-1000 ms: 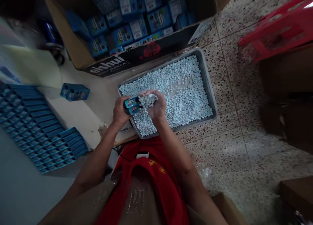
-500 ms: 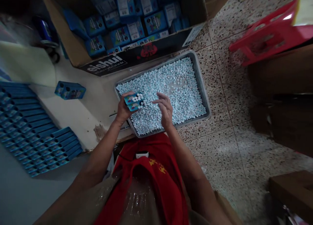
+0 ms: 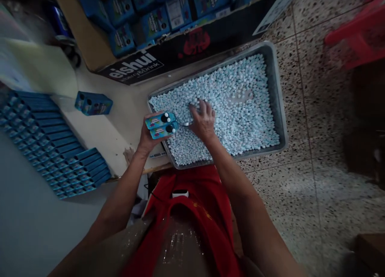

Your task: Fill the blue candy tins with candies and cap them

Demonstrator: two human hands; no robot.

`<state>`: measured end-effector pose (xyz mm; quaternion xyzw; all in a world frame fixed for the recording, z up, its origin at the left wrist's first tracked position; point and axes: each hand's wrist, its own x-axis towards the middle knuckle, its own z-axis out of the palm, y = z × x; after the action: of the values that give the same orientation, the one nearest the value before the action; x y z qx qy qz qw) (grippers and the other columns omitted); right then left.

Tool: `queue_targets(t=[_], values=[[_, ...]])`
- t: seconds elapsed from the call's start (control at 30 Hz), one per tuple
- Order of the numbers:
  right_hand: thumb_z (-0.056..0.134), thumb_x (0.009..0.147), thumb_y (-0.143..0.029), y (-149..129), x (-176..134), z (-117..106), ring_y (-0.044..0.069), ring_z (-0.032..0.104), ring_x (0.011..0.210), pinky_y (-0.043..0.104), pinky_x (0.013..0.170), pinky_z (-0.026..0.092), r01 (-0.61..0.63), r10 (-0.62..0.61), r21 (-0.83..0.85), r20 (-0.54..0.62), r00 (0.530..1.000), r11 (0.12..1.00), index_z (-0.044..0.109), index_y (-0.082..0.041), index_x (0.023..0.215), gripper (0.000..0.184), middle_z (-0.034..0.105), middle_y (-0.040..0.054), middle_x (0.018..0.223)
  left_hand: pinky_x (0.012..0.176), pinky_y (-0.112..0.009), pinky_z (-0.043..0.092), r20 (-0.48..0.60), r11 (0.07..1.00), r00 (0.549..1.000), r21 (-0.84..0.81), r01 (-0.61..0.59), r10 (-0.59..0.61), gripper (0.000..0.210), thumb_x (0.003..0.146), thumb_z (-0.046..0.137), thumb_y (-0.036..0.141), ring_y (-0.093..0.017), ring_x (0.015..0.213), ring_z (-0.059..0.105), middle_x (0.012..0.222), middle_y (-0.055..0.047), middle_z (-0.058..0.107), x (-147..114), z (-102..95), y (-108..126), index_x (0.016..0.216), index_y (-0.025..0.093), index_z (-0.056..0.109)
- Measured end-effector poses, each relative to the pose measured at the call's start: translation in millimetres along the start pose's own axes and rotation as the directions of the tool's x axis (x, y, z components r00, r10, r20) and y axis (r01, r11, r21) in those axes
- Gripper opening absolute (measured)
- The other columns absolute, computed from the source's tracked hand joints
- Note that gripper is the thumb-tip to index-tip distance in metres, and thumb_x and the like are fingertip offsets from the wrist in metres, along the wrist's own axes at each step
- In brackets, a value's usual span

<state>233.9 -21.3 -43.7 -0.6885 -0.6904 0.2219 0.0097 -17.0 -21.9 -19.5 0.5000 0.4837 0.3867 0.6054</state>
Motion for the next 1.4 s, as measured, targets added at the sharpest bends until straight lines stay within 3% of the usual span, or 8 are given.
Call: queue_targets(t=[0.17,0.3,0.4,0.67,0.87,1.0,1.2,1.4], values=[[0.073,0.08,-0.04,34,28,-18,0.029,0.066,0.105,0.045,0.088,0.057,-0.337,0.382,0.417,-0.028,0.924,0.844,0.07,-0.023,0.106,0.032,0.069,0.0104,0.112,0.102,-0.051,0.059,-0.002,0.998,0.999,0.043,0.034,-0.034,0.082,0.065,0.099,0.05,-0.031,0.119,0.071,0.132,-0.009,0.07,-6,19.4,-4,0.133,0.029,0.058],[0.074,0.079,-0.053,8,19,-54,0.022,0.068,0.087,0.037,0.078,0.059,-0.352,0.355,0.885,0.237,0.904,0.305,0.063,-0.025,0.095,0.034,0.07,0.0041,0.095,0.096,-0.047,0.059,-0.033,0.972,0.999,0.235,0.012,-0.005,0.073,0.07,0.094,0.046,-0.029,0.112,0.071,0.125,-0.008,0.07,0,34.5,3,0.13,0.029,0.058],[0.066,0.086,-0.061,-32,2,-85,0.025,0.071,0.109,0.044,0.097,0.06,-0.186,0.293,0.98,0.159,0.943,0.067,0.062,-0.026,0.092,0.036,0.071,0.0058,0.109,0.091,-0.048,0.06,-0.017,0.928,1.0,0.371,-0.01,0.018,0.066,0.071,0.089,0.039,-0.029,0.108,0.071,0.12,-0.007,0.069,6,42.5,15,0.128,0.028,0.058],[0.028,0.106,-0.062,-74,-32,-114,0.025,0.06,0.138,0.051,0.119,0.046,0.092,0.188,0.917,-0.176,0.966,0.388,0.07,-0.029,0.1,0.053,0.068,0.0049,0.135,0.108,-0.052,0.054,0.012,0.918,0.994,0.381,-0.108,0.112,0.065,0.073,0.091,0.05,-0.031,0.124,0.064,0.13,-0.009,0.065,12,53.7,24,0.126,0.027,0.06],[0.037,0.106,-0.051,0,-58,-99,0.028,0.06,0.134,0.056,0.118,0.045,-0.085,0.355,0.768,-0.192,0.915,0.635,0.068,-0.025,0.113,0.041,0.065,0.012,0.137,0.104,-0.052,0.056,-0.011,0.976,0.996,0.204,-0.083,0.087,0.079,0.071,0.09,0.067,-0.03,0.121,0.067,0.127,-0.009,0.066,14,45.8,2,0.129,0.025,0.056],[0.052,0.102,-0.048,43,-20,-83,0.031,0.06,0.128,0.058,0.115,0.046,-0.079,0.222,0.488,-0.242,0.945,0.869,0.067,-0.026,0.108,0.027,0.067,0.0112,0.124,0.106,-0.056,0.057,0.045,0.991,0.998,0.123,-0.053,0.048,0.077,0.071,0.091,0.065,-0.033,0.125,0.069,0.131,-0.011,0.068,10,44.1,2,0.13,0.03,0.056],[0.062,0.094,-0.07,29,78,-40,0.037,0.048,0.142,0.062,0.124,0.035,0.222,-0.233,0.374,-0.015,0.972,0.9,0.069,-0.028,0.12,0.05,0.063,0.0094,0.14,0.109,-0.059,0.057,0.01,0.994,0.999,0.099,-0.046,0.045,0.074,0.074,0.089,0.062,-0.035,0.127,0.069,0.131,-0.011,0.069,-4,33.0,1,0.133,0.032,0.056],[0.065,0.087,-0.08,11,59,-4,0.042,0.042,0.148,0.063,0.123,0.036,0.148,-0.169,0.312,0.043,0.985,0.939,0.067,-0.026,0.128,0.068,0.056,0.0124,0.15,0.11,-0.061,0.056,-0.034,0.997,0.999,0.072,-0.009,0.012,0.084,0.07,0.094,0.059,-0.034,0.131,0.067,0.138,-0.012,0.067,-18,26.2,-8,0.138,0.031,0.052]])
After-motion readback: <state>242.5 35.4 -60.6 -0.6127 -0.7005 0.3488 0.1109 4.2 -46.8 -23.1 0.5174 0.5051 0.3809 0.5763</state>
